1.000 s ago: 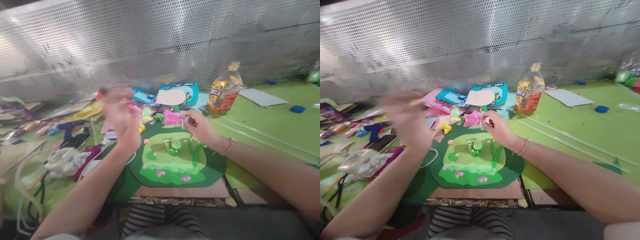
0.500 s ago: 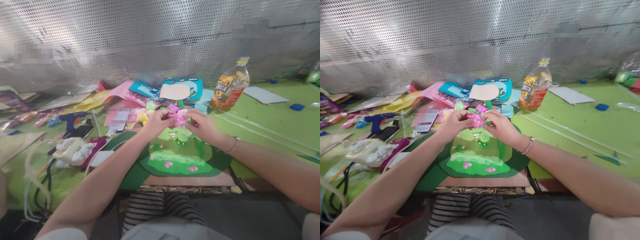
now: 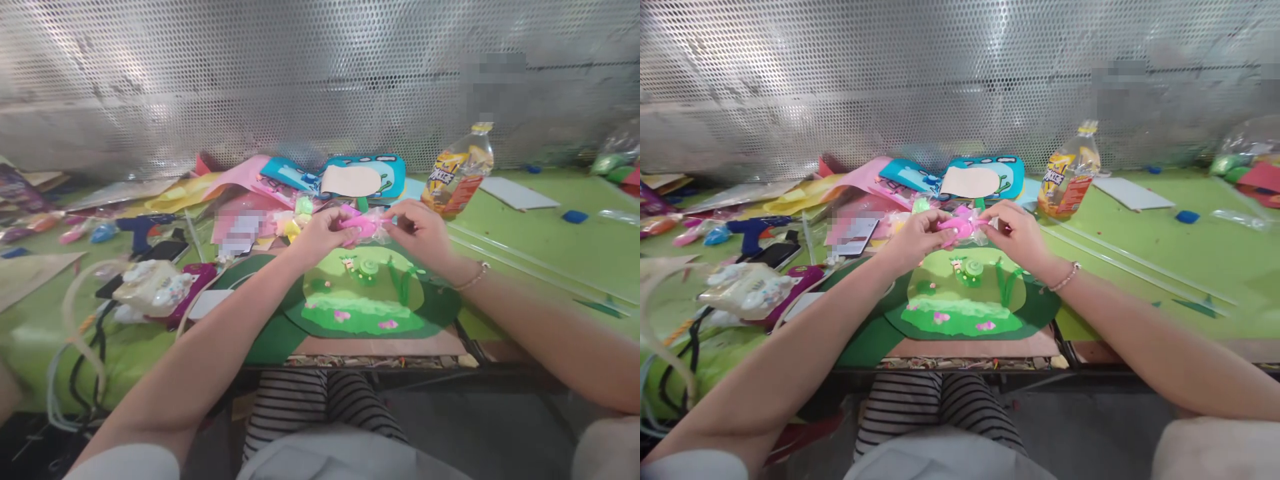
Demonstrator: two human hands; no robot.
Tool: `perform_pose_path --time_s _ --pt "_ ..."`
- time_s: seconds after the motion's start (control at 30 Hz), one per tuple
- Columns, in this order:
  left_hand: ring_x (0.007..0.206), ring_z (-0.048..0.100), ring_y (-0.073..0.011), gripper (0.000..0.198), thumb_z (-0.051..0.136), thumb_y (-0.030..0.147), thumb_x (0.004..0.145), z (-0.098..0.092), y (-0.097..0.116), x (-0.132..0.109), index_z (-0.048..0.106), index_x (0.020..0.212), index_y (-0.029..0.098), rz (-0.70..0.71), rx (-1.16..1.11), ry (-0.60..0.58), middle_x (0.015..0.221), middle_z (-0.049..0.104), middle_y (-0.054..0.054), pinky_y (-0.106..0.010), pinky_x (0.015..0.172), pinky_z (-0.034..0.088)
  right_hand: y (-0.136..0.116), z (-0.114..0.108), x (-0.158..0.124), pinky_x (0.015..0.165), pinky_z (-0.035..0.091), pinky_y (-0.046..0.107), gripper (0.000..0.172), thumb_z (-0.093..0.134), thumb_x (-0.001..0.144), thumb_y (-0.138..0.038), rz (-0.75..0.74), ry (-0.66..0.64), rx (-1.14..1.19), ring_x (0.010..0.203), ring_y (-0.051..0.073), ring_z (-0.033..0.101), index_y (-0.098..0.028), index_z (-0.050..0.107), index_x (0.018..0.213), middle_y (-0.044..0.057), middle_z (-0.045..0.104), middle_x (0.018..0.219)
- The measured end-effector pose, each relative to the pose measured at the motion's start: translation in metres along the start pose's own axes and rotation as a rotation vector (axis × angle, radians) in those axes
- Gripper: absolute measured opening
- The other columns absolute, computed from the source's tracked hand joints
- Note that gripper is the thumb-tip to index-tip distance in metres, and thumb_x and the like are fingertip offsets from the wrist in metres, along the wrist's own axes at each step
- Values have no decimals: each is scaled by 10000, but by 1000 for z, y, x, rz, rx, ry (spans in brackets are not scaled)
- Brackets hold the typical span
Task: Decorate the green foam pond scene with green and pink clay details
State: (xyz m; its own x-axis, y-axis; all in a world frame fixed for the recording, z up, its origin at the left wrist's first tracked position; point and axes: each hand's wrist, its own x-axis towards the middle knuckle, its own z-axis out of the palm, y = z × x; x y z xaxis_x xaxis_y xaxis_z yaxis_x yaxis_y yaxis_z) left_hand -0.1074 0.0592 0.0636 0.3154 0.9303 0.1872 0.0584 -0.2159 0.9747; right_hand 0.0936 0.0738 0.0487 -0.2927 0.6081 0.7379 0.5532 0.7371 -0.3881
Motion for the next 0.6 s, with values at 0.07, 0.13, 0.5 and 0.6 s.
perform_pose_path --time_s 0.07,0.13,0.5,0.6 --pt "683 595 -101 241 700 242 711 2 -3 -1 586 893 131 -4 43 -3 799 615 -15 -234 657 494 1 4 -1 508 383 266 93 617 773 -282 -19 -35 77 570 114 479 -201 662 784 42 614 802" --pt "696 602 -113 291 715 280 697 5 -6 -2 601 918 129 -4 116 -22 810 628 -26 -232 641 487 2 10 -3 546 412 276 91 628 765 -285 -49 -66 133 640 137 526 -209 679 769 45 616 794" --pt "682 594 -96 251 705 300 709 8 -9 -3 637 864 115 -15 24 -90 728 619 -12 -236 672 491 -2 14 -5 553 398 262 78 542 809 -213 -218 -163 25 648 128 494 -199 614 836 46 579 836" --pt "689 595 -97 230 732 275 677 8 -10 -2 628 809 118 -26 -49 -42 717 611 -5 -250 699 497 -2 7 -3 533 383 249 62 527 799 -181 -209 -134 -21 614 117 482 -182 586 819 47 586 823"
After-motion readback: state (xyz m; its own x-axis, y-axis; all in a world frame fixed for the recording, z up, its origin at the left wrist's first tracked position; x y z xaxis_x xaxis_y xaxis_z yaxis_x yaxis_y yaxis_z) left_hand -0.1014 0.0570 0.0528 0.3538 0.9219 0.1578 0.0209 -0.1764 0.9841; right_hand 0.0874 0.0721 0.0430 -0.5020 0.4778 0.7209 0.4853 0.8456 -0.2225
